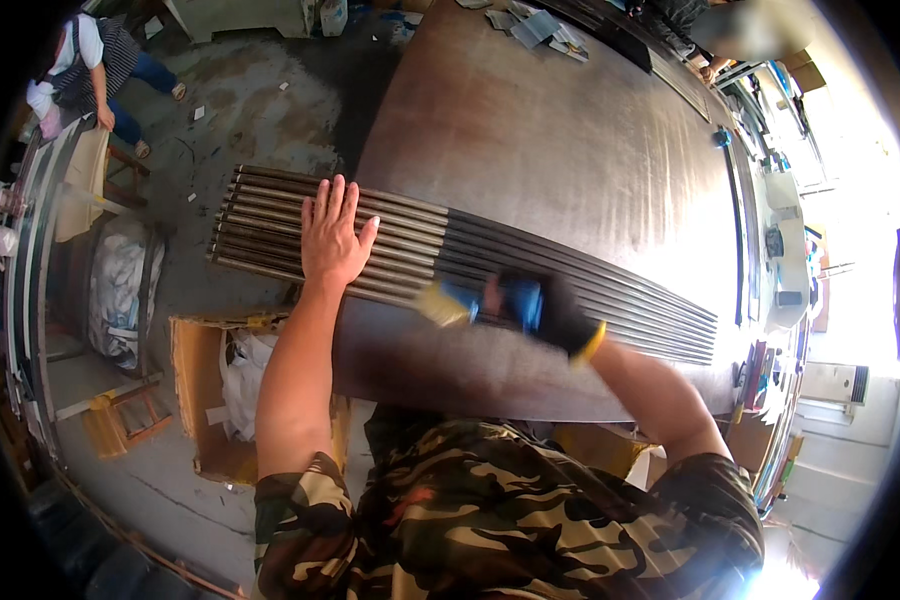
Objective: The person applies a liquid with a brush onto several dark metal strips on a table, then peels the backing off long white adhesive strips and applies them to the metal strips one by one.
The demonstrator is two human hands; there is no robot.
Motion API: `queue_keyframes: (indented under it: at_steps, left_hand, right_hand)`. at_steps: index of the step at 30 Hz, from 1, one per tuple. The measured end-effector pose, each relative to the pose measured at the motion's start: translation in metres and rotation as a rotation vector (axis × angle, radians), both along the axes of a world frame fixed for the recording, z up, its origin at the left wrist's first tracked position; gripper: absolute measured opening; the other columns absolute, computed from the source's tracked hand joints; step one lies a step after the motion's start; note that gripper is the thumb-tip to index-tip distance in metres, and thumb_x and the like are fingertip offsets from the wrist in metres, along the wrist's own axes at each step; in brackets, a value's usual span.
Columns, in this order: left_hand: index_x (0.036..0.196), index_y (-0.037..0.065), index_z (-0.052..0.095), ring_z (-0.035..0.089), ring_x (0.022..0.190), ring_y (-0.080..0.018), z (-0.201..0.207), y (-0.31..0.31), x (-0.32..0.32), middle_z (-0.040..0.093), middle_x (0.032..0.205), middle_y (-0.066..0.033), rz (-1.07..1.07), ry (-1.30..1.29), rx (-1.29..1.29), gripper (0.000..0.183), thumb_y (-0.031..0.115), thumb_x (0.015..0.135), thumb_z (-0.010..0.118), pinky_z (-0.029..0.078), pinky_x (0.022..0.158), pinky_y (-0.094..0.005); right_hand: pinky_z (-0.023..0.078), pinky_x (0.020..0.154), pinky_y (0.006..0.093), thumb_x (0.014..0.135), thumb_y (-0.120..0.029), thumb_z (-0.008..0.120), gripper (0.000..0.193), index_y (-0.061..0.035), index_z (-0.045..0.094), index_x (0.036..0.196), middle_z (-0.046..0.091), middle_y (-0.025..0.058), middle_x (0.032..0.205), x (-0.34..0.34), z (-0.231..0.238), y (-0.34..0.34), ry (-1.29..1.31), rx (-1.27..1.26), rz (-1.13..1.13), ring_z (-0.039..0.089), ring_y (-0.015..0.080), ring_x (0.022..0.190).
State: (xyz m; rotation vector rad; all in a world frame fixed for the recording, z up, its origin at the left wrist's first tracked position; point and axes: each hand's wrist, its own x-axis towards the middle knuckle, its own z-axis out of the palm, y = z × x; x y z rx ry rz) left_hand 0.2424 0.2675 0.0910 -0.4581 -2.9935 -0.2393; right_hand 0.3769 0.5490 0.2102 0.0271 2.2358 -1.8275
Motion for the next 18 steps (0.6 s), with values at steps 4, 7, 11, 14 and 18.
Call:
queue_keyframes:
  at_steps: [4, 7, 11, 14, 18]
  left_hand:
    - [0.151, 0.013, 0.031, 0.019, 0.147, -0.0258, 0.001, 0.004, -0.001, 0.023, 0.159, -0.0068, -0.001, -0.014, -0.019, 0.065, 0.050, 0.098, 0.040, 0.015, 0.121, -0.0449]
    - [0.150, 0.012, 0.033, 0.021, 0.146, -0.0267, -0.001, 0.003, -0.003, 0.026, 0.158, -0.0077, -0.014, 0.020, 0.028, 0.064, 0.048, 0.098, 0.044, 0.015, 0.120, -0.0454]
    - [0.149, 0.011, 0.036, 0.024, 0.145, -0.0281, 0.002, -0.004, -0.001, 0.027, 0.157, -0.0092, -0.011, 0.037, 0.061, 0.063, 0.046, 0.097, 0.047, 0.017, 0.120, -0.0464]
    - [0.149, 0.011, 0.036, 0.024, 0.145, -0.0283, -0.001, -0.003, 0.000, 0.027, 0.157, -0.0095, -0.011, 0.056, 0.054, 0.063, 0.046, 0.097, 0.047, 0.018, 0.119, -0.0471]
    - [0.149, 0.012, 0.034, 0.022, 0.146, -0.0264, 0.001, 0.007, -0.002, 0.026, 0.158, -0.0079, -0.030, 0.033, 0.045, 0.063, 0.047, 0.098, 0.044, 0.016, 0.120, -0.0458]
  right_hand:
    - [0.052, 0.069, 0.0370, 0.091, -0.015, 0.056, 0.012, -0.0076, 0.066, 0.091, 0.067, 0.0149, 0.082, -0.098, 0.015, 0.037, 0.571, 1.059, -0.211, 0.065, 0.0302, 0.072]
    - [0.051, 0.064, 0.0419, 0.089, -0.021, 0.060, 0.015, -0.0082, 0.068, 0.088, 0.068, 0.0147, 0.083, -0.080, 0.004, 0.028, 0.779, 1.160, 0.180, 0.065, 0.0328, 0.074]
    - [0.052, 0.059, 0.0383, 0.080, -0.015, 0.063, 0.010, -0.0104, 0.068, 0.086, 0.065, 0.0128, 0.077, 0.025, 0.010, -0.025, 0.725, 0.922, 0.565, 0.066, 0.0294, 0.072]
    - [0.056, 0.074, 0.0329, 0.084, -0.004, 0.066, 0.014, -0.0025, 0.067, 0.098, 0.070, 0.0078, 0.087, 0.017, 0.014, -0.011, 0.162, 0.302, 0.376, 0.068, 0.0190, 0.080]
    - [0.054, 0.072, 0.0339, 0.087, -0.006, 0.064, 0.013, -0.0057, 0.068, 0.099, 0.070, 0.0093, 0.086, -0.074, -0.009, 0.062, 0.339, 0.751, -0.259, 0.069, 0.0200, 0.079]
